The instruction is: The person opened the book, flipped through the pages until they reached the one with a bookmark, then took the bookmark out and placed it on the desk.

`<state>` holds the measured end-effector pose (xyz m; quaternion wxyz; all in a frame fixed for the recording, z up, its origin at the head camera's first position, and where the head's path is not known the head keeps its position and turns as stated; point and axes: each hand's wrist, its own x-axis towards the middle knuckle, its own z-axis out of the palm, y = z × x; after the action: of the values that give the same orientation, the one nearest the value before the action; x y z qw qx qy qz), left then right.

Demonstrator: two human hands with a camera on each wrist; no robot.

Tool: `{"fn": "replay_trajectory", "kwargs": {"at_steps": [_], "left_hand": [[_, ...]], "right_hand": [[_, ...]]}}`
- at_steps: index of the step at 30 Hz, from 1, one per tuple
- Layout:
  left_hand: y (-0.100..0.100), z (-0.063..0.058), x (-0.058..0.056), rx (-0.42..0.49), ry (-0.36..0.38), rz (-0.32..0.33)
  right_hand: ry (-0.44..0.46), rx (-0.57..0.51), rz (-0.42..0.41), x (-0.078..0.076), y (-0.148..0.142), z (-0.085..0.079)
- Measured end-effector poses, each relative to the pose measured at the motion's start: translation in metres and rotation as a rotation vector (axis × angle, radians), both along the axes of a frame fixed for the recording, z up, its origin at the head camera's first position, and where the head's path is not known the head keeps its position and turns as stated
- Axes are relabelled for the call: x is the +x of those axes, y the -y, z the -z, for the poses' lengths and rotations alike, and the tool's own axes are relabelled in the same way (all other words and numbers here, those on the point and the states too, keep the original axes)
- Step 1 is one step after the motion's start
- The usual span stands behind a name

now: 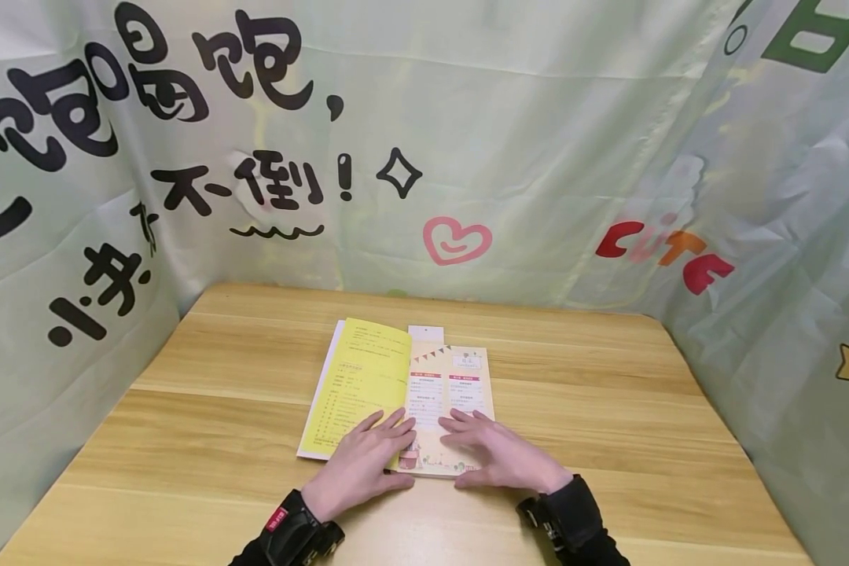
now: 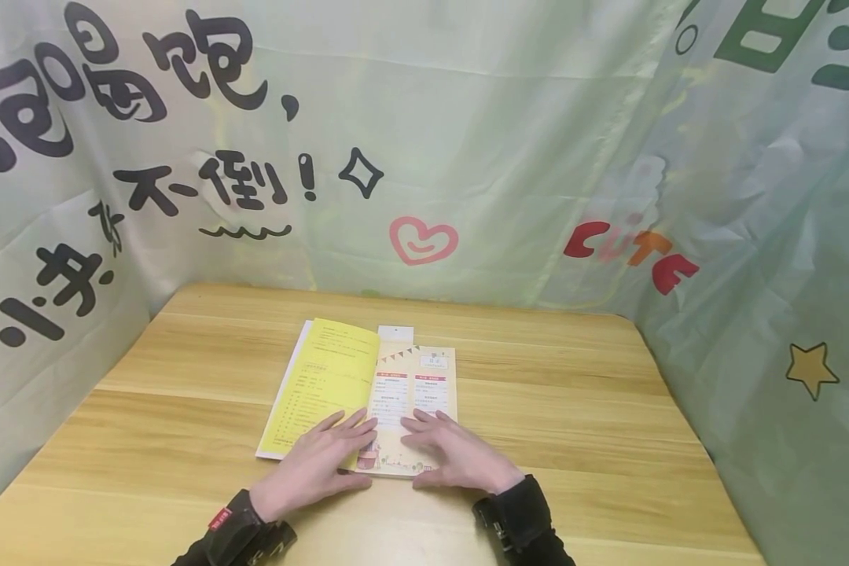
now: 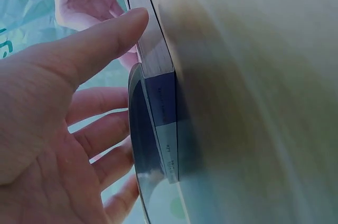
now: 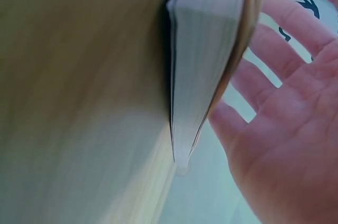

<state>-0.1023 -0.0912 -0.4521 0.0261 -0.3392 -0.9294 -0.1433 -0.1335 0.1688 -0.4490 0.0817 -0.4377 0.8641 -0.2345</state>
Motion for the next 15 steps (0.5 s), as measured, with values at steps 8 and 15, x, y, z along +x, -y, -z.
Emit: {"fn": "replay_trajectory", "kwargs": {"at_steps": [8,15], "left_hand": [[-0.0011,-0.0007,0.0003,-0.026,-0.001,-0.016],[-0.0011,0.0005,-0.0001,-0.024,-0.005,-0.023]], "right_hand": [[0.030,-0.017,0.009,0.0015,-0.0031,-0.0035],[0.069,-0.013,0.042,0.0034,-0.0047,-0.0076]]}}
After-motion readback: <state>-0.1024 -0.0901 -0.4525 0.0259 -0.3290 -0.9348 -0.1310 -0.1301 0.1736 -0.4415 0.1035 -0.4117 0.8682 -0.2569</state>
